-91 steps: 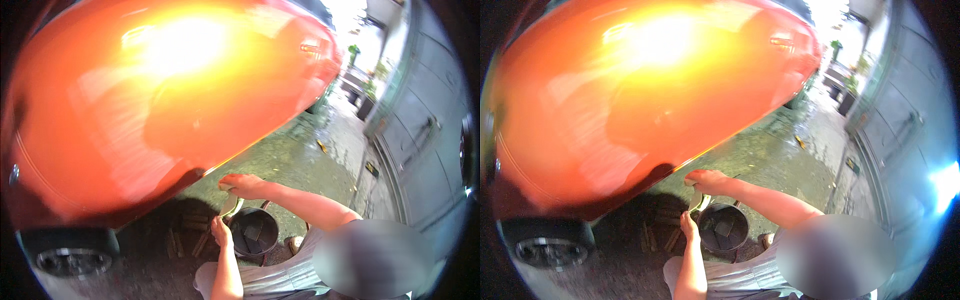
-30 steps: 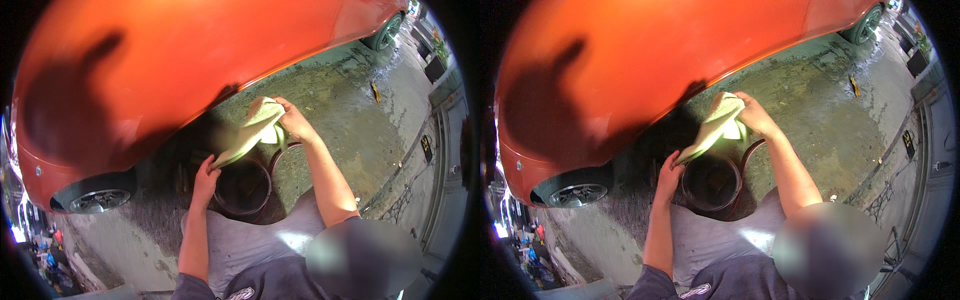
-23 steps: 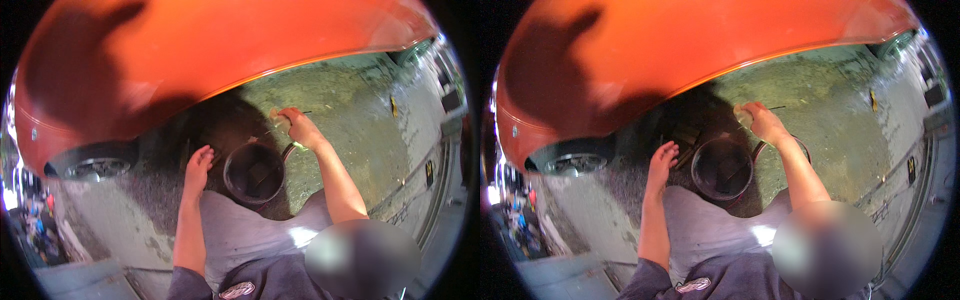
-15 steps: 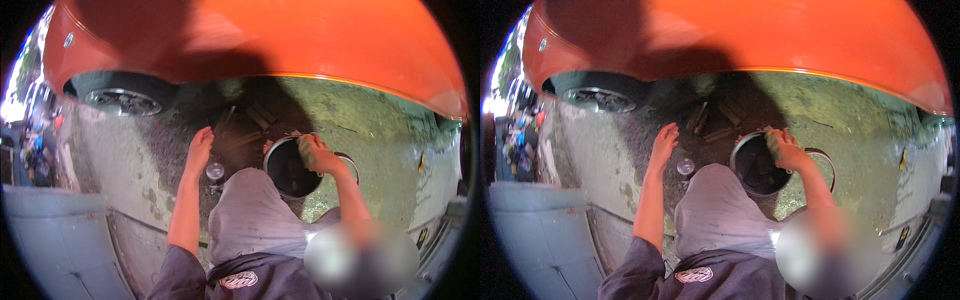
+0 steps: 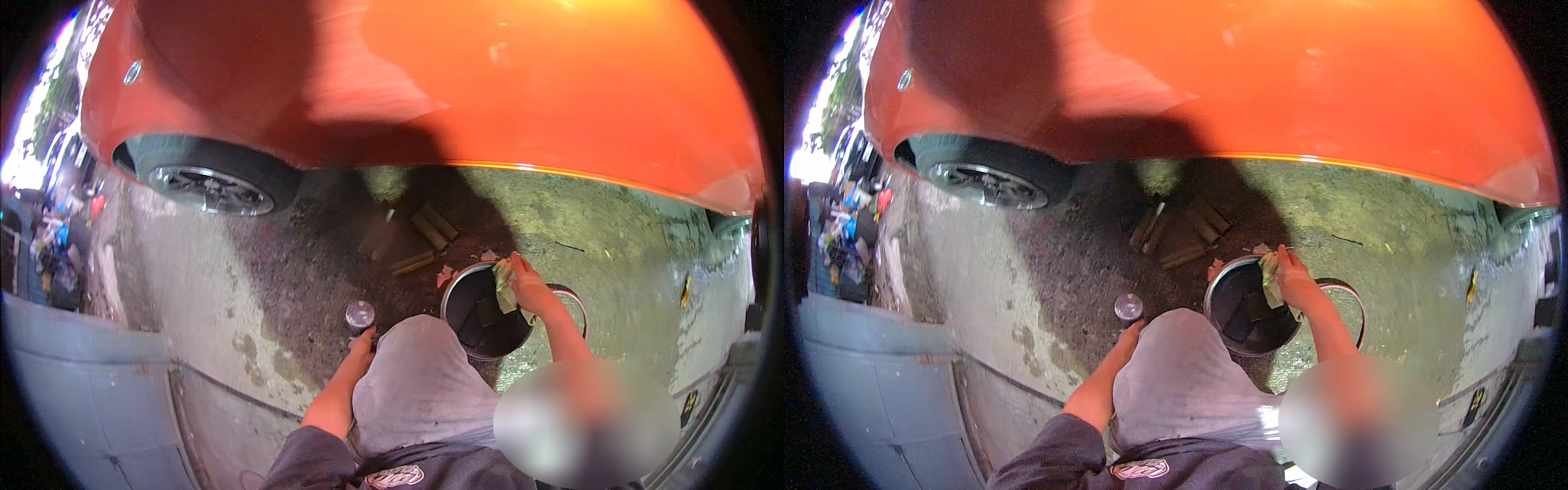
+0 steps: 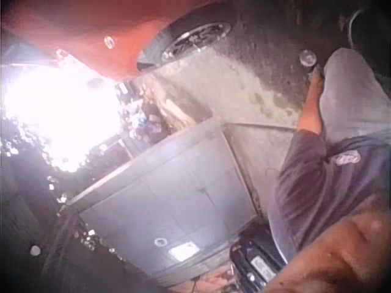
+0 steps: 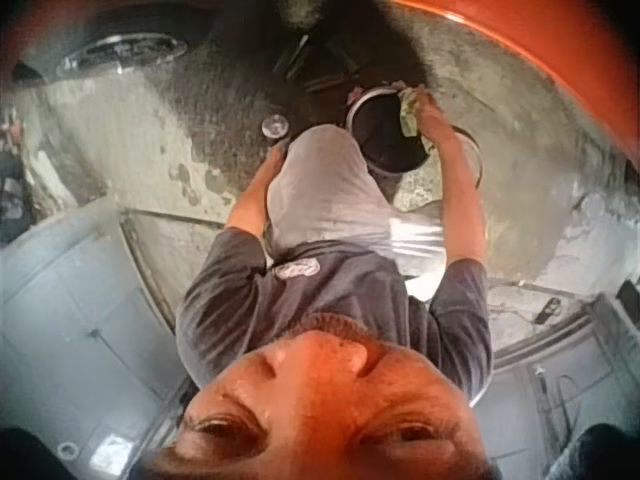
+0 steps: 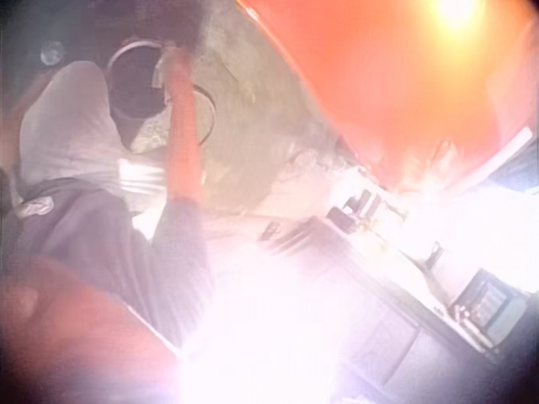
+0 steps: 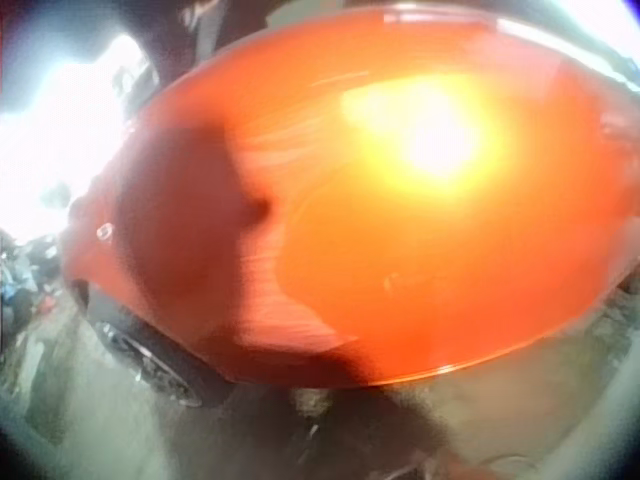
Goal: The person uses a spray gun to apply orange paint to the side of a car, covering the front fender, door, and rear quarter panel. They alternate between spraying and wiping the surface with a cloth, moving along the vehicle's length to ensure even coverage.
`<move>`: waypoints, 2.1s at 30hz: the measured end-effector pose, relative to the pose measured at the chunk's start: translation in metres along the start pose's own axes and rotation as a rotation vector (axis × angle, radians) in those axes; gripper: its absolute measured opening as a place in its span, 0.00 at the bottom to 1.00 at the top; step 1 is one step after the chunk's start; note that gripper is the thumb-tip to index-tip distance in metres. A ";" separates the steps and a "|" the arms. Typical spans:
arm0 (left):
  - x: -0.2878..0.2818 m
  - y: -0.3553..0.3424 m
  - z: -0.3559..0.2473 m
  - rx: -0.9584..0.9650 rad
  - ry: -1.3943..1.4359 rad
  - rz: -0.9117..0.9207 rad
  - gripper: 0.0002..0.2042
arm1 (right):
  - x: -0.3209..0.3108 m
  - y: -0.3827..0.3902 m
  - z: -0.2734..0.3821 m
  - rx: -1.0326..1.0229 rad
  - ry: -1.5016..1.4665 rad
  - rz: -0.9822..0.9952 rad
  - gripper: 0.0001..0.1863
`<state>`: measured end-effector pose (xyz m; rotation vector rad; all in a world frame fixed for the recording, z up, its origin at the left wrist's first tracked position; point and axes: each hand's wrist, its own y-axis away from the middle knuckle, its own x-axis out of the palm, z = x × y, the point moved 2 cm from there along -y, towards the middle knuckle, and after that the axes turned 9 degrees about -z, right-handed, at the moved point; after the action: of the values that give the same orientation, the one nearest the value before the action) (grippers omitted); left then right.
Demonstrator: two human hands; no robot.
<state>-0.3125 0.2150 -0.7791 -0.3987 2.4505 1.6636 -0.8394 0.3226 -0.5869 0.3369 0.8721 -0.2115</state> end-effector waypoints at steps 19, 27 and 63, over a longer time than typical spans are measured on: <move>-0.004 0.249 -0.123 0.390 -0.100 0.221 0.15 | -0.025 0.076 0.134 -0.400 -0.517 0.186 0.45; 0.088 0.410 -0.133 0.546 -0.487 0.360 0.13 | -0.009 0.099 0.164 -0.386 -0.786 0.337 0.50; 0.254 0.264 -0.057 1.188 -0.912 0.007 0.36 | -0.118 -0.009 0.032 0.292 -0.592 -0.693 0.32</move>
<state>-0.6327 0.2204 -0.5929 0.4341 2.1298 0.0496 -0.8936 0.3075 -0.4784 0.2101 0.3357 -1.0342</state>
